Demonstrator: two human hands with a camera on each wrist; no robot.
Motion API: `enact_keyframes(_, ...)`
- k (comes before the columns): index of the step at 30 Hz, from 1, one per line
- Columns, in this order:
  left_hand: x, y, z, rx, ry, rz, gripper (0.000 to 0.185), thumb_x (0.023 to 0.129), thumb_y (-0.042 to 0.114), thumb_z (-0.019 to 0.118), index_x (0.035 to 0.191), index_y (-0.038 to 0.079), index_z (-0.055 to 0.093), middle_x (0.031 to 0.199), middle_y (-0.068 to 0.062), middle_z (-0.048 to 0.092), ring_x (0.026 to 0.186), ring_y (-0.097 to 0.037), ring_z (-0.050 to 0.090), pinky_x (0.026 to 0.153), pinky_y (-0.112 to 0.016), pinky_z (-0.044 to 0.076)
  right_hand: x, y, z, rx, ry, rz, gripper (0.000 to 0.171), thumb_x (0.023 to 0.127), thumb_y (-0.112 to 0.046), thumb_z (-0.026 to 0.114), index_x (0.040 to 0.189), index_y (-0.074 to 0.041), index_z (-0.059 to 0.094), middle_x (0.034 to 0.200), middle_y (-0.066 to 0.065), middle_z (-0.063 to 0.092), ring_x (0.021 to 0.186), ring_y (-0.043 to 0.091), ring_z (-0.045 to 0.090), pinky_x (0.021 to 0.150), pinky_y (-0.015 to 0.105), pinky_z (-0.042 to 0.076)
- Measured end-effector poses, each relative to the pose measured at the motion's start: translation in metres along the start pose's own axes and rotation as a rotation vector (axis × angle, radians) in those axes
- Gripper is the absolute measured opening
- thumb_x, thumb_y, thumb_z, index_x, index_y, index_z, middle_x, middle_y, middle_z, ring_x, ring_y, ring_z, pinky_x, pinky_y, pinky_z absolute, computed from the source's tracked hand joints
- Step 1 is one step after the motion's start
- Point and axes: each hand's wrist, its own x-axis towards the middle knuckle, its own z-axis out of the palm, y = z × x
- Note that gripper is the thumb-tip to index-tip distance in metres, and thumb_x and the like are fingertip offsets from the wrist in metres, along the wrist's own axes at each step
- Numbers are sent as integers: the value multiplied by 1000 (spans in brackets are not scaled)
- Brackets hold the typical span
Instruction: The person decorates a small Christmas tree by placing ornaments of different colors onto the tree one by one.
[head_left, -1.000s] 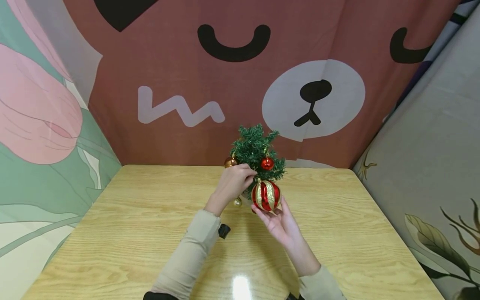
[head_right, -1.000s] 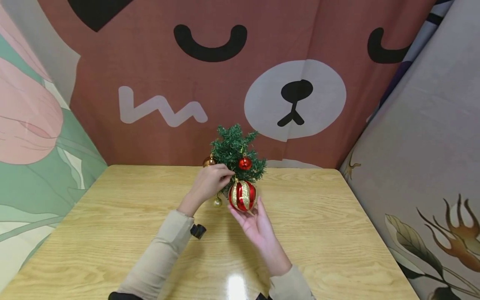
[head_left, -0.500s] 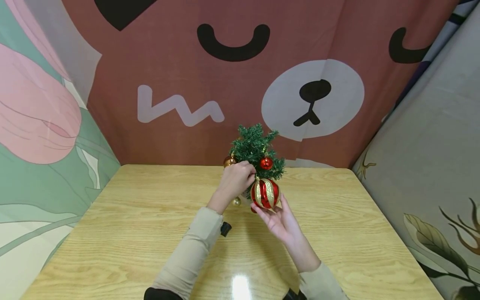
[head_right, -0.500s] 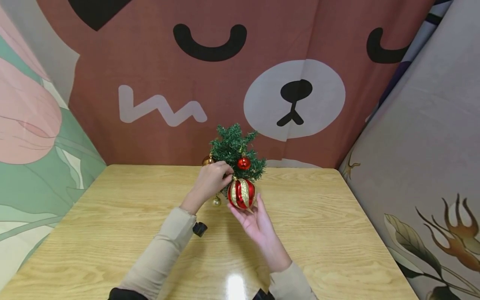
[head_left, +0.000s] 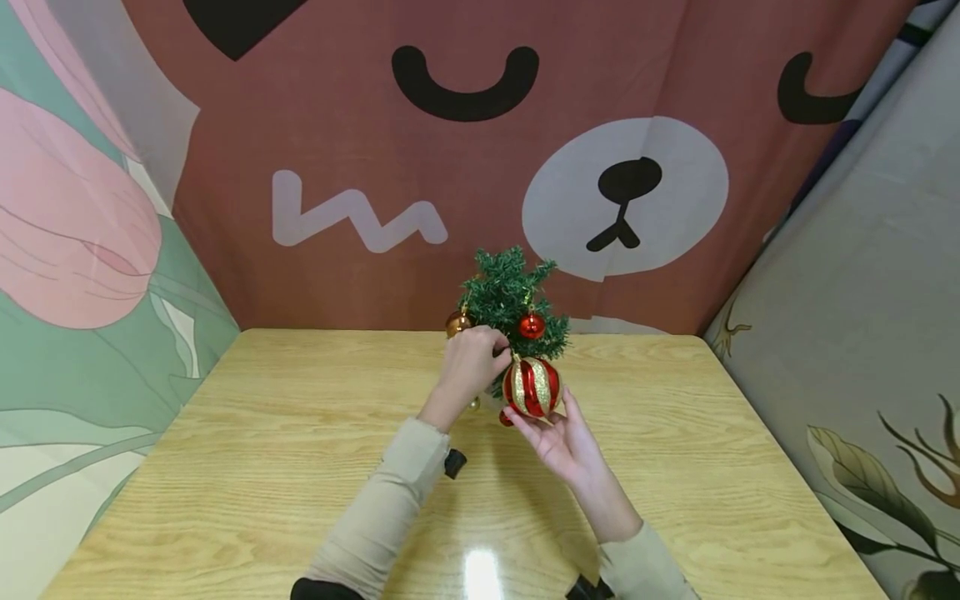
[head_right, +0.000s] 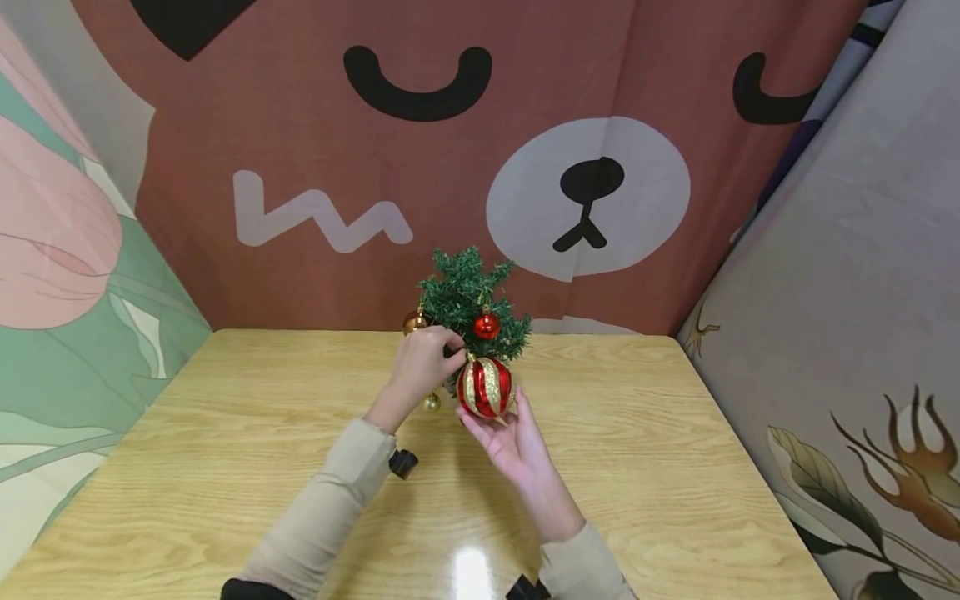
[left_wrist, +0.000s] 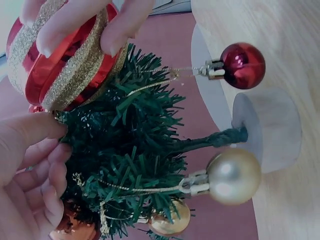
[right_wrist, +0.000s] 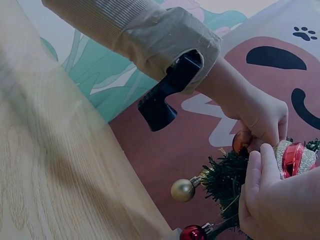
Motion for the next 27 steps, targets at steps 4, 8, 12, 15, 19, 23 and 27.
enact_keyframes(4, -2, 1, 3, 38, 30, -34, 6, 73, 16, 70, 75, 10, 70, 68, 0, 64, 43, -8, 46, 37, -16, 33, 2, -1, -1, -41, 59, -11, 74, 90, -44, 45, 141, -7, 6, 134, 21, 18, 127, 32, 25, 95, 29, 35)
enact_keyframes(8, -5, 2, 6, 36, 49, -64, 7, 72, 16, 71, 76, 10, 70, 69, 0, 62, 40, -7, 40, 35, -17, 28, 2, -2, -1, -62, 74, -17, 72, 91, -44, 42, 141, -6, 6, 132, 21, 20, 123, 33, 32, 95, 29, 35)
enact_keyframes(12, -7, 3, 9, 37, 75, -82, 8, 72, 15, 71, 76, 9, 69, 69, 0, 62, 39, -5, 34, 33, -16, 25, 2, -2, -3, -59, 72, -18, 73, 91, -44, 42, 141, -6, 5, 132, 21, 20, 113, 33, 46, 96, 30, 35)
enact_keyframes(15, -8, 3, 9, 25, 93, -91, 8, 72, 15, 71, 76, 9, 68, 70, -1, 62, 40, -6, 38, 34, -16, 28, 2, -2, -3, -63, 70, -16, 73, 91, -44, 42, 142, -6, 5, 133, 21, 19, 109, 33, 48, 96, 31, 34)
enact_keyframes(19, -10, 4, 8, -18, 100, -97, 10, 74, 14, 71, 81, 9, 67, 73, -1, 63, 50, -9, 52, 40, -18, 37, 1, -1, -4, -84, 73, -13, 73, 92, -44, 42, 142, -7, 5, 133, 23, 19, 116, 35, 41, 96, 31, 35)
enact_keyframes(23, -12, 3, 8, -49, 105, -101, 15, 75, 15, 71, 88, 8, 67, 77, -2, 64, 58, -12, 58, 43, -20, 41, -2, -1, -5, -110, 63, -11, 73, 92, -45, 40, 142, -7, 1, 133, 23, 18, 116, 37, 41, 96, 32, 34)
enact_keyframes(27, -14, 3, 8, -62, 112, -106, 18, 76, 16, 70, 91, 6, 67, 79, -3, 65, 58, -12, 59, 45, -21, 43, -4, 0, -5, -98, 47, -12, 75, 92, -46, 40, 142, -8, 0, 134, 23, 17, 116, 38, 40, 97, 33, 33)
